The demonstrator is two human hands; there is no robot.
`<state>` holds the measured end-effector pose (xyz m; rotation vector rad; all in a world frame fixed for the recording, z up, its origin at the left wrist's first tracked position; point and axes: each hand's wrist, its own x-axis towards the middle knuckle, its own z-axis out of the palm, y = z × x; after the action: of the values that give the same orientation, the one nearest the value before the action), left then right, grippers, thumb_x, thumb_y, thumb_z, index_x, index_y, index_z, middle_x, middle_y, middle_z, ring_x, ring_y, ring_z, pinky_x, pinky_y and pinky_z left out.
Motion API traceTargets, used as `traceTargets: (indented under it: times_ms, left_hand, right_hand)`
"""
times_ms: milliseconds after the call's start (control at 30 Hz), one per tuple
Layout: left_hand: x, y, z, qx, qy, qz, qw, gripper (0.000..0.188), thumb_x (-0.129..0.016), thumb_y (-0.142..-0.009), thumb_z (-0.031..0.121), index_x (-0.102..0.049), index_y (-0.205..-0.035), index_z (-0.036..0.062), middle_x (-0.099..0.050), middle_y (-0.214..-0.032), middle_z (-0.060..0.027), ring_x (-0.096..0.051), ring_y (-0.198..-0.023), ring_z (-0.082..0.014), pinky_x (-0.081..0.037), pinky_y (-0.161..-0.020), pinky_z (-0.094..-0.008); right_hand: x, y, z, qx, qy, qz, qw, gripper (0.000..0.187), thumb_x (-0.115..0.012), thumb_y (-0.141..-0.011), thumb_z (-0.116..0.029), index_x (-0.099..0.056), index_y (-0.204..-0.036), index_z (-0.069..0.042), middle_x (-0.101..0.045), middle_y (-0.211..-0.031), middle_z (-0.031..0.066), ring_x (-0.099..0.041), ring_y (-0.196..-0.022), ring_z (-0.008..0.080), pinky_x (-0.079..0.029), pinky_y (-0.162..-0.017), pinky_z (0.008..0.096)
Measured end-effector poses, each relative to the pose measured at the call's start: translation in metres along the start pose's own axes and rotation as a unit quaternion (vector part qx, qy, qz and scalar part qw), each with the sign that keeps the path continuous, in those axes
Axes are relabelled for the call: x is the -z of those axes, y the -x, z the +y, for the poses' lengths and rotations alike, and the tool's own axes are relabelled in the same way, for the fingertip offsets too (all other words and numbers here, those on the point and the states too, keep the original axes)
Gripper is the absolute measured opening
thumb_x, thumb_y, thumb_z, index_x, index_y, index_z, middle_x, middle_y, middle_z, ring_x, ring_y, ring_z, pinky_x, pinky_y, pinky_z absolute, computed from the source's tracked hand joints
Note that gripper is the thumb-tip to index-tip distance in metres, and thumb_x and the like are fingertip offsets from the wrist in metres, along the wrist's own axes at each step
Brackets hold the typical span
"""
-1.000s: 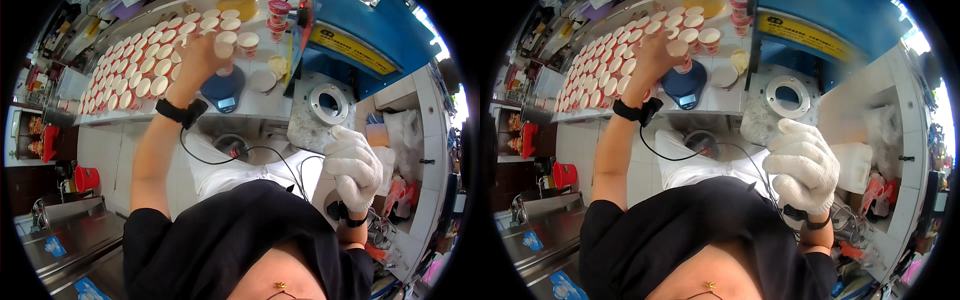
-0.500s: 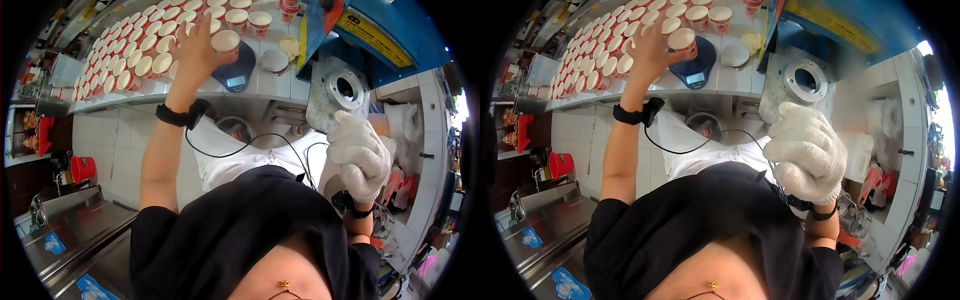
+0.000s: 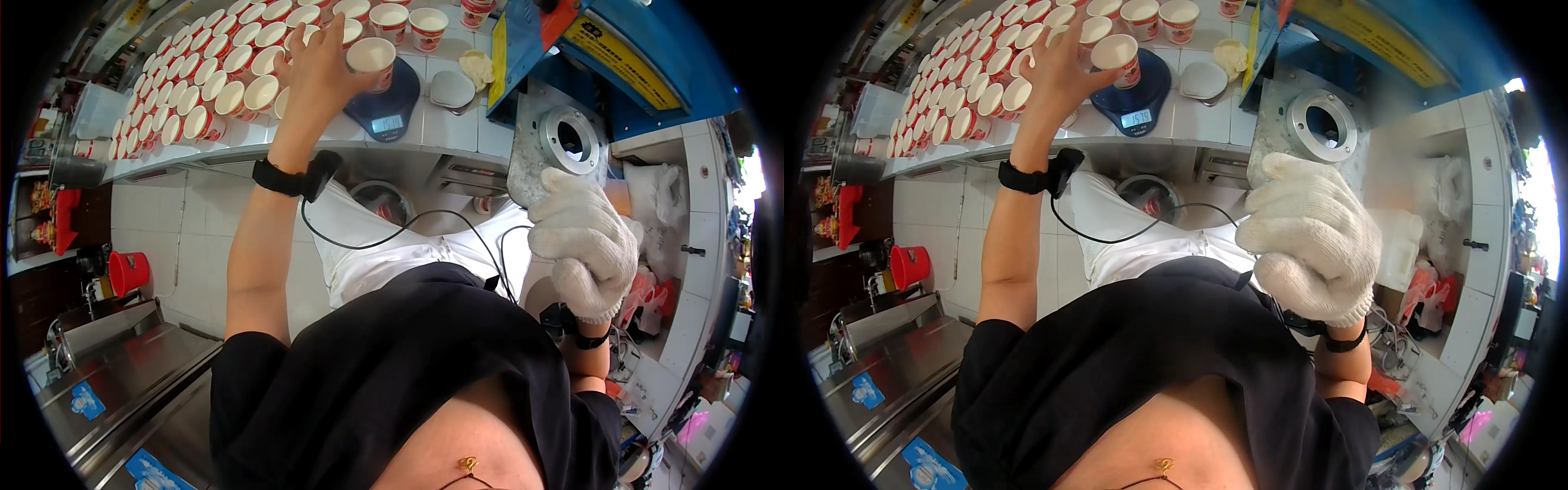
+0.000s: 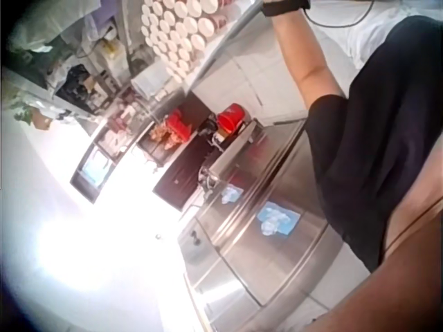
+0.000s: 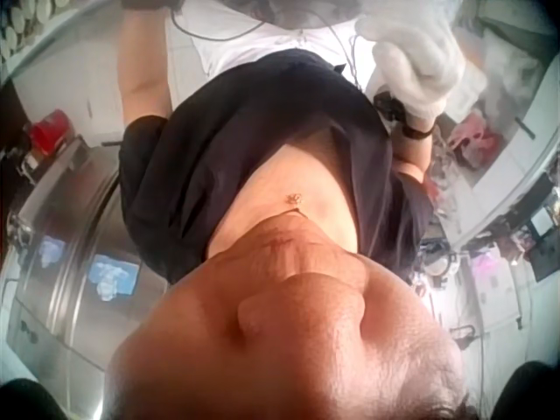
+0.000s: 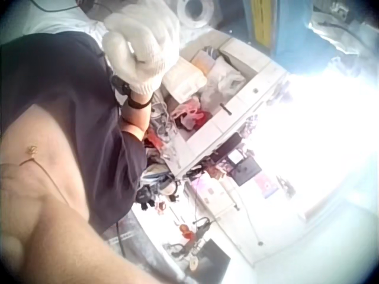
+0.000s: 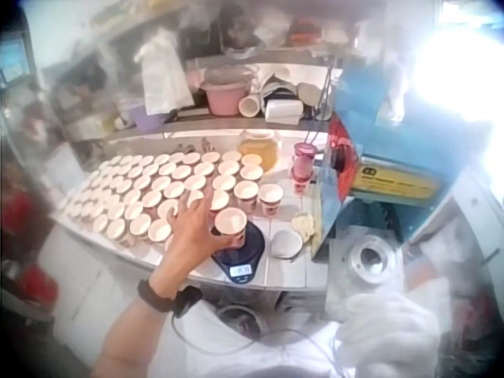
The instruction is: The person places a lid on a cup, inserts the cup into a sealing machine, operates the machine with a lever, and then removes the sealed cup and places it on a scale.
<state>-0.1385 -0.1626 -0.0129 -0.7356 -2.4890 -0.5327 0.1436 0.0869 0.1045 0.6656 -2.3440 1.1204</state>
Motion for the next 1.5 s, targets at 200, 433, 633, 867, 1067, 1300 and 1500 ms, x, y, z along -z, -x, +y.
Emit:
traceTargets:
  times_ms: [200, 433, 633, 867, 1067, 1300, 1500]
  left_hand:
    - [0.002, 0.0, -0.003, 0.0, 0.017, 0.025, 1.0, 0.092, -0.091, -0.07, 0.05, -0.061, -0.147, 0.0104, -0.073, -0.128, -0.0139, -0.046, -0.142, -0.0486, -0.03, -0.105, -0.0712]
    - [0.048, 0.027, -0.046, 0.137, 0.12, 0.17, 0.969, 0.043, -0.085, -0.086, 0.023, -0.074, -0.123, 0.0072, -0.073, -0.107, -0.0105, -0.069, -0.098, -0.0261, -0.054, -0.086, -0.0378]
    - [0.041, 0.099, -0.085, 0.361, 0.281, 0.201, 0.866, 0.041, -0.082, -0.085, 0.019, -0.07, -0.122, 0.0067, -0.071, -0.108, -0.0071, -0.068, -0.102, -0.0217, -0.053, -0.088, -0.0387]
    - [-0.02, 0.127, -0.043, 0.322, 0.27, 0.153, 0.894, 0.061, -0.092, -0.078, 0.021, -0.064, -0.129, 0.0016, -0.069, -0.122, -0.0114, -0.064, -0.116, -0.0273, -0.051, -0.099, -0.0416]
    - [-0.043, 0.122, -0.042, 0.29, 0.247, 0.173, 0.908, 0.068, -0.093, -0.074, 0.021, -0.062, -0.13, 0.0001, -0.066, -0.126, -0.0167, -0.06, -0.119, -0.0363, -0.048, -0.101, -0.0478]
    - [0.019, 0.117, -0.005, 0.172, 0.192, 0.183, 0.949, 0.065, -0.094, -0.072, 0.019, -0.063, -0.127, 0.0052, -0.067, -0.12, -0.0114, -0.061, -0.112, -0.0324, -0.046, -0.099, -0.0456]
    - [0.034, 0.111, 0.01, 0.114, 0.178, 0.198, 0.957, 0.066, -0.093, -0.07, 0.017, -0.063, -0.127, 0.0088, -0.067, -0.12, -0.0083, -0.061, -0.112, -0.0324, -0.044, -0.1, -0.0468]
  right_hand:
    - [-0.003, -0.004, -0.003, -0.024, 0.004, 0.005, 1.0, 0.022, -0.07, -0.066, -0.011, -0.075, -0.086, -0.004, -0.071, -0.087, 0.0127, -0.07, -0.092, 0.0385, -0.055, -0.094, 0.0478]
    - [-0.017, -0.006, -0.006, -0.045, -0.024, 0.021, 0.998, 0.022, -0.068, -0.067, -0.011, -0.075, -0.087, -0.003, -0.071, -0.087, 0.0131, -0.07, -0.091, 0.0377, -0.056, -0.096, 0.0479]
    - [-0.043, -0.021, -0.004, -0.051, -0.042, -0.006, 0.998, 0.019, -0.072, -0.073, -0.011, -0.077, -0.09, -0.005, -0.075, -0.091, 0.0105, -0.073, -0.092, 0.0335, -0.058, -0.098, 0.0501]
    - [-0.091, -0.052, -0.008, -0.233, -0.126, -0.065, 0.962, 0.02, -0.075, -0.094, -0.015, -0.078, -0.11, -0.004, -0.076, -0.096, 0.0057, -0.071, -0.09, 0.0209, -0.058, -0.086, 0.0341]
    - [-0.159, -0.064, 0.021, -0.422, -0.281, -0.016, 0.862, 0.06, -0.073, -0.099, -0.033, -0.059, -0.147, 0.0, -0.071, -0.11, 0.0054, -0.064, -0.095, 0.0096, -0.054, -0.085, 0.0271]
    - [-0.2, -0.089, 0.053, -0.393, -0.282, 0.076, 0.872, 0.066, -0.073, -0.099, -0.035, -0.055, -0.149, 0.003, -0.072, -0.106, 0.0081, -0.067, -0.097, 0.0136, -0.054, -0.09, 0.0297]
    - [-0.194, -0.097, 0.045, -0.408, -0.368, 0.151, 0.822, 0.035, -0.067, -0.105, -0.028, -0.069, -0.125, 0.0, -0.072, -0.094, 0.0046, -0.066, -0.081, 0.0111, -0.055, -0.08, 0.0279]
